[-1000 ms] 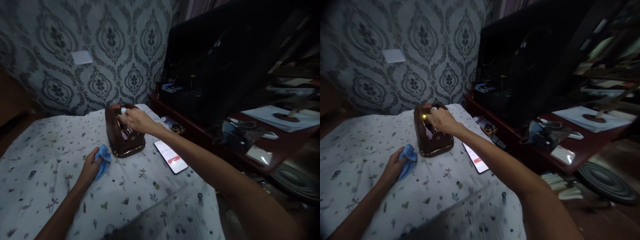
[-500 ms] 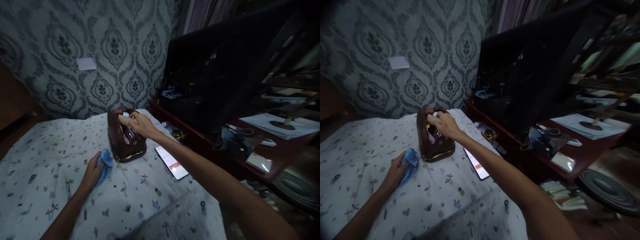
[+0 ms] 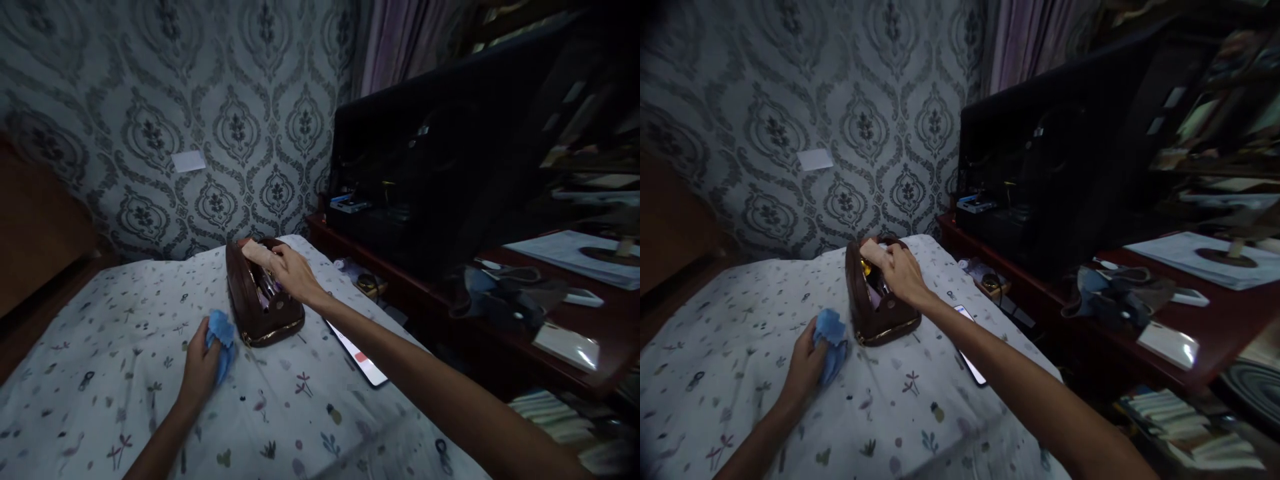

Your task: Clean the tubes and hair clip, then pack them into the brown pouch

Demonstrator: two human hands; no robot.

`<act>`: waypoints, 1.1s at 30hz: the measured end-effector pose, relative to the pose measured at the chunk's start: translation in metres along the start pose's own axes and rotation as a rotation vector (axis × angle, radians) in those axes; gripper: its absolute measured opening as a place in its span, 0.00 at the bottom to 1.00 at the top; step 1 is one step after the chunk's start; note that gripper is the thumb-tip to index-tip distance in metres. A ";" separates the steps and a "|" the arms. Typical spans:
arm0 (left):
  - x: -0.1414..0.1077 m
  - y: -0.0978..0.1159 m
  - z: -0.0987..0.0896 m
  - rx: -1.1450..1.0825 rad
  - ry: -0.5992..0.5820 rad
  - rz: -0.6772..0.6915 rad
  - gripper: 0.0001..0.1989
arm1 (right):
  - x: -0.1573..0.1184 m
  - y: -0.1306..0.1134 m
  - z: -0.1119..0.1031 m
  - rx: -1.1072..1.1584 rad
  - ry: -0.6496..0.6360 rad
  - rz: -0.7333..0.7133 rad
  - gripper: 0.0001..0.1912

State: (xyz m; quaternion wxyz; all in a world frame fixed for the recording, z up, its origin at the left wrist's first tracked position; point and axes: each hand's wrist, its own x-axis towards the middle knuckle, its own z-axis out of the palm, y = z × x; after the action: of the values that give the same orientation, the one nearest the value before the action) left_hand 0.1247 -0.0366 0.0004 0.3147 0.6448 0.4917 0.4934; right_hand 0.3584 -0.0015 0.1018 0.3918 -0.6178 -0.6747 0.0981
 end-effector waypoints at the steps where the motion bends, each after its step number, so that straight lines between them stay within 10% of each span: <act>1: 0.003 0.011 0.005 0.064 0.016 0.084 0.11 | -0.002 0.000 0.000 0.026 -0.001 0.018 0.19; 8: 0.059 0.083 0.056 0.526 -0.031 0.605 0.18 | 0.002 -0.001 0.003 0.086 -0.062 0.126 0.19; 15: 0.105 0.062 0.040 0.289 0.084 0.426 0.06 | 0.002 -0.006 0.015 0.014 -0.094 0.024 0.19; 23: 0.101 0.037 0.031 -0.248 0.096 0.016 0.19 | -0.005 -0.008 0.027 -0.112 -0.234 -0.108 0.12; 33: 0.085 0.027 0.025 -0.187 0.121 0.004 0.17 | -0.008 -0.008 0.028 -0.118 -0.213 -0.194 0.15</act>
State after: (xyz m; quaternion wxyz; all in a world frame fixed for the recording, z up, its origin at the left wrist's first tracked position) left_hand 0.1602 0.0366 0.0445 0.3424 0.5824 0.4605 0.5758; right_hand 0.3338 -0.0008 0.0848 0.2886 -0.5576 -0.7737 0.0850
